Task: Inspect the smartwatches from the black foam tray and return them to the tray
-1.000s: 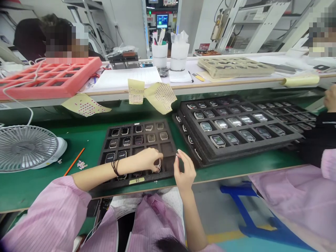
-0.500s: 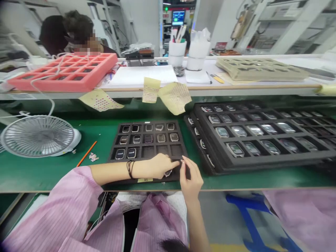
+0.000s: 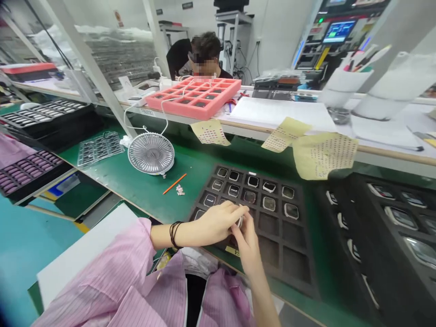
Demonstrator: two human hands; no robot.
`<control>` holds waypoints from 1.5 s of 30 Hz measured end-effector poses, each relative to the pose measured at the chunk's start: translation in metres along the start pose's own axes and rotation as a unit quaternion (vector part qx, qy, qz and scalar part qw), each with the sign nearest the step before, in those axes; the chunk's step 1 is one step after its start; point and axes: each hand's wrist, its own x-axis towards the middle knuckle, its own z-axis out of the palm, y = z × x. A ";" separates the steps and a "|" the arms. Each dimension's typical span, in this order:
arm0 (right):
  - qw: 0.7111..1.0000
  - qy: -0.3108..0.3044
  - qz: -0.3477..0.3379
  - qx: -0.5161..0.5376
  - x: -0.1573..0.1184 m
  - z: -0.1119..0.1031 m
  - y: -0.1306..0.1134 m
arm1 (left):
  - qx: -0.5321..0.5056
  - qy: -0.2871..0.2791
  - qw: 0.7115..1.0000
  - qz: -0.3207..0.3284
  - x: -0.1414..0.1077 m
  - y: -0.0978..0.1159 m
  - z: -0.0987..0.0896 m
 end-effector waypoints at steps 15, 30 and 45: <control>0.901 -0.073 0.227 0.361 0.019 0.052 -0.033 | 0.040 0.014 0.941 -0.335 -0.088 -0.143 -0.017; 0.904 -0.033 0.149 0.400 0.019 0.060 -0.038 | -0.358 0.155 0.896 -0.213 -0.066 -0.096 -0.016; 0.952 0.106 -0.035 0.286 0.008 0.066 -0.027 | -0.469 0.392 0.758 -0.229 -0.017 -0.024 0.026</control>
